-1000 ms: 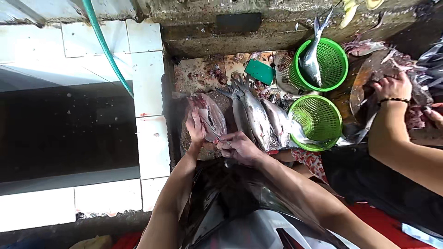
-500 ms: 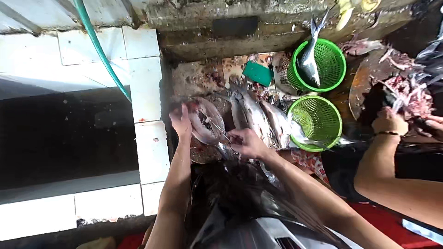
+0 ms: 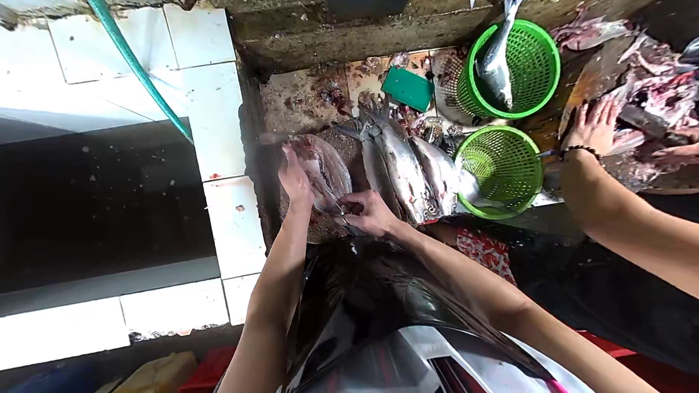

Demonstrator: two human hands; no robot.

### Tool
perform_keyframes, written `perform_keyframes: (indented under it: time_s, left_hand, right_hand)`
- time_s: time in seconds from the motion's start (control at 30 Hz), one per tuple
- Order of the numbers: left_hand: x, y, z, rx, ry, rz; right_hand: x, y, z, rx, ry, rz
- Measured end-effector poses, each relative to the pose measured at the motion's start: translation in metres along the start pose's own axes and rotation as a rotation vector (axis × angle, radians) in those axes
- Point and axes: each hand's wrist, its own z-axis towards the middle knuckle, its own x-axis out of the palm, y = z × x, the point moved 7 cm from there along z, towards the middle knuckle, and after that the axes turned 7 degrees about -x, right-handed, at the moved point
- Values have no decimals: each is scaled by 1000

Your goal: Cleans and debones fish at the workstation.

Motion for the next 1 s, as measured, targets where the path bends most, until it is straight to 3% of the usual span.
perform_keyframes:
  time_s: [0.13,0.33,0.5,0.6,0.73,0.87,0.93,1.0]
  left_hand:
    - [-4,-1,5,68,-2,-25]
    - [-4,0,1,28,-17,-44]
    - [-1,-1,-10,173,36,-81]
    - [-5,1,-5,320,167,-87]
    - [-12,2,-4,486,312,-20]
    - [-6,-6,-14,565,393,34]
    - [0,-10,-18,586,432,46]
    - [2,-12,-19,594,436,95]
  right_hand:
    - [8,0,3,-59,12,12]
    - [9,-1,-3,-43,29,70]
    - [10,6,6,-45,19,143]
    - [12,14,-1,-78,66,356]
    - [3,37,-20,84,98,825]
    - [-12,48,-28,208,73,948]
    - [-21,56,-31,159,55,906]
    - [-43,76,-37,-51,-11,749]
